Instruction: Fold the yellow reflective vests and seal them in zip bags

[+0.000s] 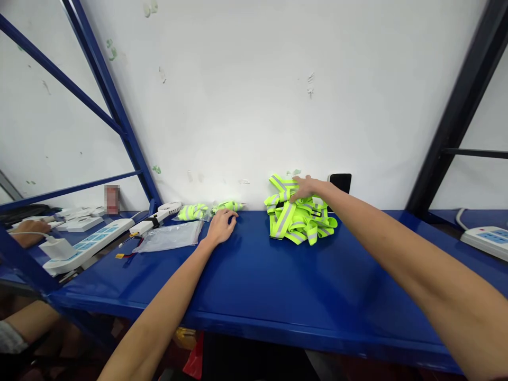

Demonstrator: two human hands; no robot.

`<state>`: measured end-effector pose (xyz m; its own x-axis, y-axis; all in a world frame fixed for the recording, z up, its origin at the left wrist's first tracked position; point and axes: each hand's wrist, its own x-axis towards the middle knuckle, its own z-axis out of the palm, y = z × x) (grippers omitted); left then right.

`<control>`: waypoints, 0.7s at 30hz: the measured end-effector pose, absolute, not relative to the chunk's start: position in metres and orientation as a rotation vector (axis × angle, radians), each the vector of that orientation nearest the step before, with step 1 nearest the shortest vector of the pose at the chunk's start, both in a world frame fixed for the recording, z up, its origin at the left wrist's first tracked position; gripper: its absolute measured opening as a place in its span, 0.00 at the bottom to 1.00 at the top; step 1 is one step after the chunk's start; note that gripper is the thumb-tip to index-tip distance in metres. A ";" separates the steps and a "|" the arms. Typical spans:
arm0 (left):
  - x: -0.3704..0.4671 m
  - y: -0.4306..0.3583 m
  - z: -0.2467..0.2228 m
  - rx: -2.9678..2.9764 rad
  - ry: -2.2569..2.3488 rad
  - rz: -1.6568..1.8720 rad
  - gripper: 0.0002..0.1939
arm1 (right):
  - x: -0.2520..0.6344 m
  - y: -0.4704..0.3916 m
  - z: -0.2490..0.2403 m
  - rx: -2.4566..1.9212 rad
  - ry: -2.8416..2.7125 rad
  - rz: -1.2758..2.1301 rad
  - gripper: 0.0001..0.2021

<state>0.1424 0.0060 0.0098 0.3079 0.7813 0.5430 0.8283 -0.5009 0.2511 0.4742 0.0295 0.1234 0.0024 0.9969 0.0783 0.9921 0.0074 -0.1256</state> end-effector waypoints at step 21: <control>0.151 -0.028 0.019 -2.918 -1.280 -1.305 0.14 | 0.382 -0.034 0.266 -0.879 -1.574 -0.168 0.09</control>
